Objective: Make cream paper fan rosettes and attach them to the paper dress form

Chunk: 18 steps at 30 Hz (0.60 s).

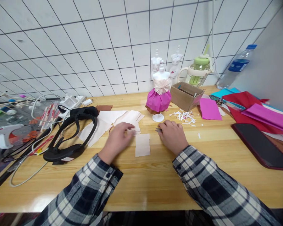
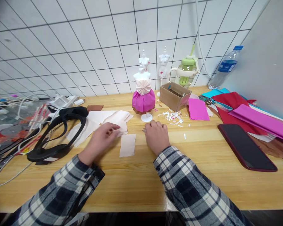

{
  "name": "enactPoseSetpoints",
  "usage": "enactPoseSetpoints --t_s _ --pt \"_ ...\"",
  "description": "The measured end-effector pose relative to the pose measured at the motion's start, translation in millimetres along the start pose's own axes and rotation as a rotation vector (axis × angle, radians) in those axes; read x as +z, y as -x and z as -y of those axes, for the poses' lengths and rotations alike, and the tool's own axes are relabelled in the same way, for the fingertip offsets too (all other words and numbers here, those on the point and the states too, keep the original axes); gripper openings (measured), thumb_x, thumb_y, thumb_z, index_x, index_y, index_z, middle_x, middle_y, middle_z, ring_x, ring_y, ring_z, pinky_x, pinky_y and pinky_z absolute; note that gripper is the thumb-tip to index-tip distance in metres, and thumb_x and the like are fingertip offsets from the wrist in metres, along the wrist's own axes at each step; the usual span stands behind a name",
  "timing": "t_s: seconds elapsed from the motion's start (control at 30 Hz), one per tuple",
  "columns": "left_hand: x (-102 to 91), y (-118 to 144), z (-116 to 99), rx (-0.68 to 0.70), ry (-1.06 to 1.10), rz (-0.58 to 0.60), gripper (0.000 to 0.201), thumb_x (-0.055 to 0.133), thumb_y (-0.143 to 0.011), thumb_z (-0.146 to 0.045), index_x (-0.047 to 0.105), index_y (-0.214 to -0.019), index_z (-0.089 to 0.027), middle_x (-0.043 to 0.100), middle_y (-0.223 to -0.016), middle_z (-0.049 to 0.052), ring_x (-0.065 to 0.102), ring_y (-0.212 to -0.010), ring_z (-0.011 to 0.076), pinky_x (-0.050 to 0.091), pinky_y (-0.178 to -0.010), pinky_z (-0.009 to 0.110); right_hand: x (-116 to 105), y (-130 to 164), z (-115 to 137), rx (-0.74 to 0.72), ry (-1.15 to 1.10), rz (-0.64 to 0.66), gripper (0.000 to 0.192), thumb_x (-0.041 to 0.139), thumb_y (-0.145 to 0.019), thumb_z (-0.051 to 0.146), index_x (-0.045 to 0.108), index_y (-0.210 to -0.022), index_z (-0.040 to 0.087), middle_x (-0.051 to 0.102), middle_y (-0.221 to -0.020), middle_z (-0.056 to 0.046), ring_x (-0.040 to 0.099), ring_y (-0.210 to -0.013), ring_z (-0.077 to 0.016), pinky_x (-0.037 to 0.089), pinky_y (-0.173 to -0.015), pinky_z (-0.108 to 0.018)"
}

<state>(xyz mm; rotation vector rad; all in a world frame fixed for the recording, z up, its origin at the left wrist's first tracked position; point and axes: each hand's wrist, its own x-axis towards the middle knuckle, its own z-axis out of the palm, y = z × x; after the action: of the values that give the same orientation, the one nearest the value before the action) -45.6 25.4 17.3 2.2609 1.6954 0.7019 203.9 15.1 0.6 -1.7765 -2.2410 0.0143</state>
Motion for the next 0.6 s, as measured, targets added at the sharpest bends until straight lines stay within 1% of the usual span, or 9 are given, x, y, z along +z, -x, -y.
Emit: enactPoseSetpoints --t_s 0.03,0.1,0.13,0.2,0.23,0.37,0.43,0.53,0.6 --pt "-9.7 -2 10 -0.114 -0.143 -0.047 0.028 0.051 -0.088 -0.037 0.071 -0.098 -0.02 0.072 -0.095 0.008 0.065 -0.088 0.0248 0.048 -0.079 0.035 0 0 3 -0.061 -0.045 -0.026 0.018 0.056 -0.092 0.027 0.065 -0.106 0.018 0.064 -0.107 -0.012 0.055 -0.102 -0.0278 0.037 -0.085 -0.04" --pt "-26.6 -5 30 -0.286 -0.384 -0.046 0.03 0.051 -0.086 -0.042 0.072 -0.091 -0.021 0.071 -0.087 0.009 0.064 -0.084 0.0287 0.046 -0.074 0.038 0 2 9 -0.223 -0.172 -0.021 0.018 0.052 -0.094 0.024 0.066 -0.104 0.018 0.065 -0.102 -0.009 0.055 -0.099 -0.0234 0.039 -0.086 -0.036" --pt "-32.2 -6 39 -0.29 -0.422 0.02 0.03 0.051 -0.084 -0.044 0.072 -0.091 -0.022 0.071 -0.088 0.009 0.064 -0.085 0.0292 0.046 -0.074 0.038 2 3 13 -0.305 -0.236 0.007 0.018 0.051 -0.095 0.024 0.067 -0.101 0.018 0.066 -0.099 -0.008 0.055 -0.096 -0.0214 0.04 -0.086 -0.034" --pt "-36.1 -6 52 -0.206 -0.404 0.207 0.027 0.056 -0.08 -0.042 0.07 -0.092 -0.022 0.07 -0.091 0.008 0.064 -0.087 0.0277 0.046 -0.076 0.036 5 5 20 -0.424 -0.309 0.077 0.015 0.055 -0.093 0.024 0.068 -0.097 0.018 0.066 -0.095 -0.006 0.055 -0.092 -0.0198 0.041 -0.085 -0.033" --pt "-34.9 -5 56 -0.169 -0.421 0.256 0.026 0.057 -0.079 -0.042 0.069 -0.092 -0.023 0.07 -0.092 0.008 0.063 -0.088 0.028 0.045 -0.076 0.037 7 7 22 -0.457 -0.319 0.106 0.015 0.058 -0.091 0.025 0.069 -0.099 0.019 0.066 -0.096 -0.006 0.055 -0.093 -0.02 0.041 -0.085 -0.033" --pt "-25.2 -5 53 -0.06 -0.415 0.299 0.015 0.051 -0.082 -0.031 0.063 -0.08 -0.023 0.068 -0.092 0.008 0.06 -0.093 0.0291 0.043 -0.079 0.038 12 10 26 -0.499 -0.32 0.164 0.021 0.066 -0.086 0.027 0.07 -0.105 0.019 0.067 -0.102 -0.006 0.056 -0.097 -0.0215 0.041 -0.087 -0.036" --pt "-24.5 -6 49 -0.126 -0.259 0.257 0.016 0.047 -0.085 -0.032 0.058 -0.082 -0.022 0.069 -0.088 0.007 0.062 -0.086 0.0261 0.043 -0.074 0.035 11 9 24 -0.495 -0.318 0.158 0.022 0.068 -0.085 0.028 0.07 -0.105 0.019 0.067 -0.103 -0.006 0.056 -0.099 -0.0221 0.04 -0.087 -0.036" --pt "-29.2 -9 46 -0.387 -0.012 0.007 0.021 0.041 -0.091 -0.039 0.052 -0.094 -0.022 0.07 -0.077 0.003 0.061 -0.068 0.0211 0.041 -0.063 0.031 9 7 23 -0.509 -0.291 0.155 0.014 0.066 -0.085 0.026 0.071 -0.097 0.019 0.068 -0.097 -0.006 0.057 -0.094 -0.022 0.041 -0.082 -0.036" --pt "-32.2 -10 47 -0.481 0.048 -0.134 0.022 0.043 -0.091 -0.041 0.051 -0.098 -0.022 0.068 -0.07 0.0 0.059 -0.062 0.0196 0.04 -0.062 0.03 8 7 23 -0.52 -0.277 0.173 0.008 0.063 -0.087 0.022 0.071 -0.087 0.019 0.068 -0.086 -0.005 0.058 -0.086 -0.0205 0.041 -0.076 -0.034"
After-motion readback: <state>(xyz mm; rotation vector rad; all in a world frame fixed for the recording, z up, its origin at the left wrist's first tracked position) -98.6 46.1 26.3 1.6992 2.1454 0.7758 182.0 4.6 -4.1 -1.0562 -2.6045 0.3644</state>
